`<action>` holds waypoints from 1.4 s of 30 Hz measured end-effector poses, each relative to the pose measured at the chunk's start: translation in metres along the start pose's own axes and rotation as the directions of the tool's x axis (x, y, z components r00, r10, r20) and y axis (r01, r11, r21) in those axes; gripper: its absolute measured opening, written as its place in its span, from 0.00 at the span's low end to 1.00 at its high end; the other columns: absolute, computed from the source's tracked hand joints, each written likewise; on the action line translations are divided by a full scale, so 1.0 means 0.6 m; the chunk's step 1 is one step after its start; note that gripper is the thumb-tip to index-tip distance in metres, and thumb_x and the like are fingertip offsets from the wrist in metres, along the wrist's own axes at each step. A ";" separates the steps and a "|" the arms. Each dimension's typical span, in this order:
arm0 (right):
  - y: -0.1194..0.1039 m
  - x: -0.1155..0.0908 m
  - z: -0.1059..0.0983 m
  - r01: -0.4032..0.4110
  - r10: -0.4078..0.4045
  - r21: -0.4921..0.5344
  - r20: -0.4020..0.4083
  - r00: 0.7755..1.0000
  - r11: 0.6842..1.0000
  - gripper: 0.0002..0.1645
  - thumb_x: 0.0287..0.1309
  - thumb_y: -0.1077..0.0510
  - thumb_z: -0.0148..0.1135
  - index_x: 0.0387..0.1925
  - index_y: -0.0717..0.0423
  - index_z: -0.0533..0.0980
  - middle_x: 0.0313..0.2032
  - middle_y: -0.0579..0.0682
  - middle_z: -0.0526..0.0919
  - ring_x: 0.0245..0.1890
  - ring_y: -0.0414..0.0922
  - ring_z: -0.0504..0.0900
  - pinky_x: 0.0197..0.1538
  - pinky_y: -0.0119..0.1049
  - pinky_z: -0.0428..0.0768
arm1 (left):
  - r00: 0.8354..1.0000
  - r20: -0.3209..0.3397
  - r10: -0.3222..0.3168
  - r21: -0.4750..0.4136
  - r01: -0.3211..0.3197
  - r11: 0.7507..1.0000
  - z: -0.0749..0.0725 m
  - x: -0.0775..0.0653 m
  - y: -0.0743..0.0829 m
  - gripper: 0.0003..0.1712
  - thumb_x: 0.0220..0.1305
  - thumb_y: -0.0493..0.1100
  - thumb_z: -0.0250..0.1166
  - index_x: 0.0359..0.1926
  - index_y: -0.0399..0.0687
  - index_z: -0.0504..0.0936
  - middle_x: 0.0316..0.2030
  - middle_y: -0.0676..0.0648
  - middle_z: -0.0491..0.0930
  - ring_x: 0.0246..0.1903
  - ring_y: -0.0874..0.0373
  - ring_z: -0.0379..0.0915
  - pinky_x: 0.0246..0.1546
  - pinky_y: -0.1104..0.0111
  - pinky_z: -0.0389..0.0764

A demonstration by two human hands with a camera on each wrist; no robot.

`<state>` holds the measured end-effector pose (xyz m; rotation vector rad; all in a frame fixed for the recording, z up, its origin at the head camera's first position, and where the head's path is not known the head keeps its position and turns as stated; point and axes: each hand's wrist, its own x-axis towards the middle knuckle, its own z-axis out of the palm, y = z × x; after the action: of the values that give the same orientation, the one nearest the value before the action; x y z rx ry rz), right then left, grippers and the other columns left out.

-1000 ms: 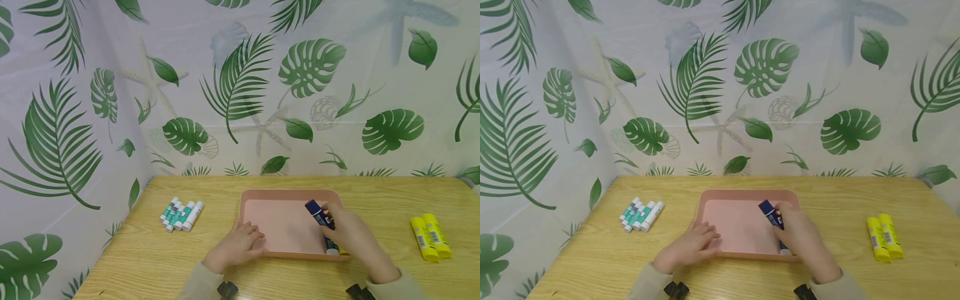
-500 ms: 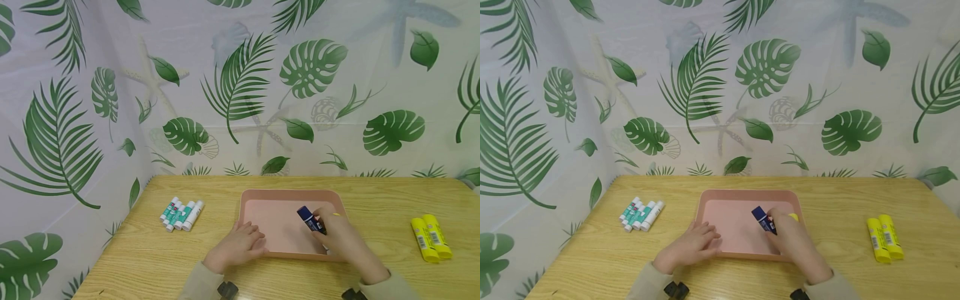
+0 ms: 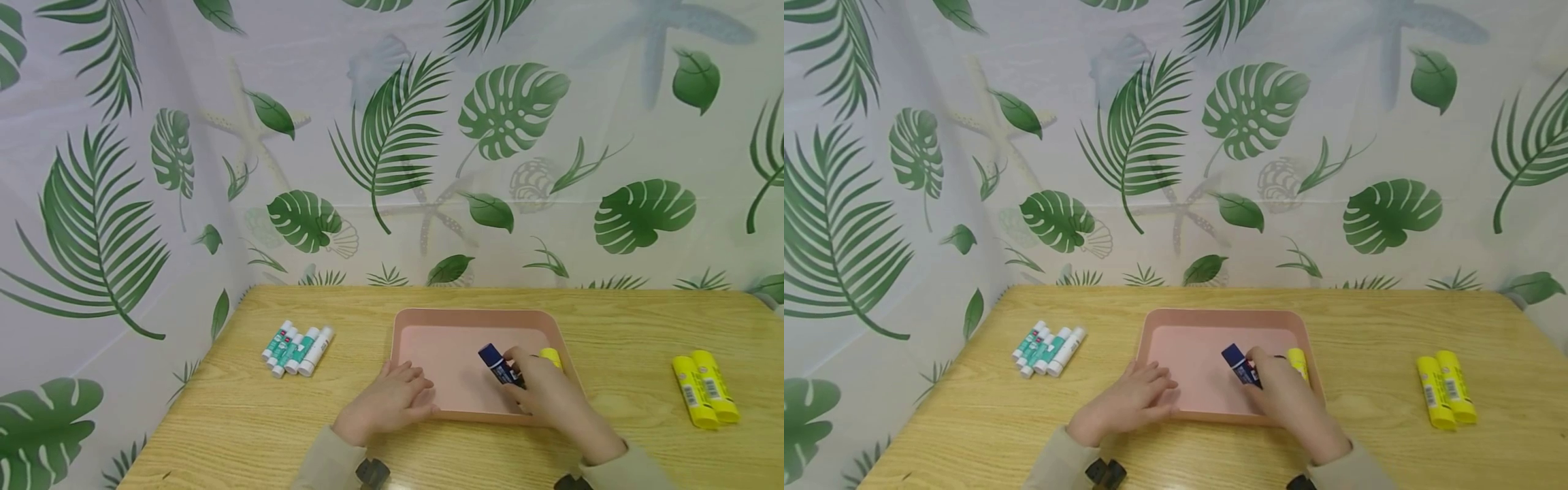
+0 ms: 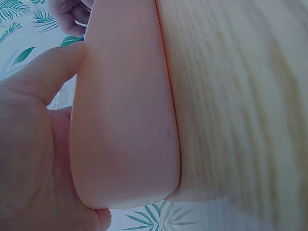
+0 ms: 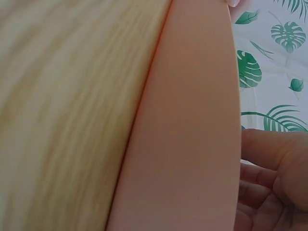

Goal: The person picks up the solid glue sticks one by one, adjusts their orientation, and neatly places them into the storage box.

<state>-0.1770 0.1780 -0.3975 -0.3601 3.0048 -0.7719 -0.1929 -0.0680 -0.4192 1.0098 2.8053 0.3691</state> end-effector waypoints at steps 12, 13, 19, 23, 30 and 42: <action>0.005 0.001 0.007 0.018 -0.018 0.016 0.014 1.000 1.000 0.24 0.45 0.61 0.67 0.44 0.63 0.68 0.31 0.53 0.77 0.27 0.41 0.75 0.27 0.35 0.75 | 1.000 0.002 0.010 -0.007 -0.010 1.000 -0.006 -0.001 0.003 0.26 0.63 0.59 0.48 0.53 0.49 0.74 0.58 0.44 0.66 0.61 0.49 0.52 0.59 0.48 0.47; 0.005 0.001 0.007 0.018 -0.019 0.015 0.015 1.000 1.000 0.24 0.45 0.61 0.67 0.44 0.63 0.68 0.31 0.53 0.77 0.26 0.41 0.75 0.27 0.34 0.75 | 1.000 0.001 0.009 -0.005 -0.009 1.000 -0.006 -0.001 0.002 0.26 0.63 0.59 0.48 0.53 0.49 0.74 0.58 0.44 0.66 0.61 0.48 0.52 0.59 0.48 0.47; 0.009 0.000 0.008 0.021 -0.021 0.001 0.021 1.000 1.000 0.23 0.44 0.61 0.67 0.43 0.62 0.69 0.31 0.52 0.77 0.26 0.40 0.74 0.26 0.34 0.74 | 1.000 0.002 0.002 0.006 -0.002 1.000 -0.004 0.001 0.002 0.27 0.62 0.60 0.47 0.53 0.50 0.74 0.58 0.45 0.66 0.61 0.49 0.52 0.59 0.49 0.47; 0.010 -0.002 0.008 0.017 -0.016 -0.016 0.043 0.999 1.000 0.23 0.44 0.60 0.67 0.42 0.61 0.70 0.31 0.51 0.77 0.25 0.40 0.73 0.26 0.34 0.73 | 1.000 0.003 0.004 0.021 -0.004 1.000 -0.002 0.002 0.004 0.27 0.62 0.61 0.47 0.52 0.51 0.74 0.58 0.46 0.66 0.61 0.50 0.52 0.59 0.49 0.47; 0.010 -0.005 0.008 0.019 -0.018 -0.019 0.074 0.997 1.000 0.20 0.44 0.60 0.67 0.40 0.59 0.70 0.29 0.49 0.77 0.24 0.38 0.72 0.24 0.33 0.72 | 1.000 0.014 0.005 0.025 -0.006 1.000 0.000 0.000 0.009 0.27 0.62 0.62 0.47 0.52 0.51 0.74 0.57 0.46 0.66 0.61 0.50 0.52 0.59 0.49 0.46; 0.009 -0.006 0.011 0.008 -0.004 -0.041 0.097 0.995 0.999 0.16 0.43 0.61 0.67 0.35 0.58 0.72 0.27 0.47 0.77 0.25 0.39 0.74 0.26 0.36 0.72 | 1.000 0.014 0.011 0.055 -0.012 0.998 -0.001 -0.001 0.014 0.27 0.62 0.62 0.47 0.52 0.51 0.74 0.57 0.47 0.67 0.61 0.50 0.53 0.59 0.49 0.49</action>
<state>-0.1745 0.1802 -0.4060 -0.3956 2.9345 -0.6729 -0.1877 -0.0621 -0.4165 1.0358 2.8132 0.2867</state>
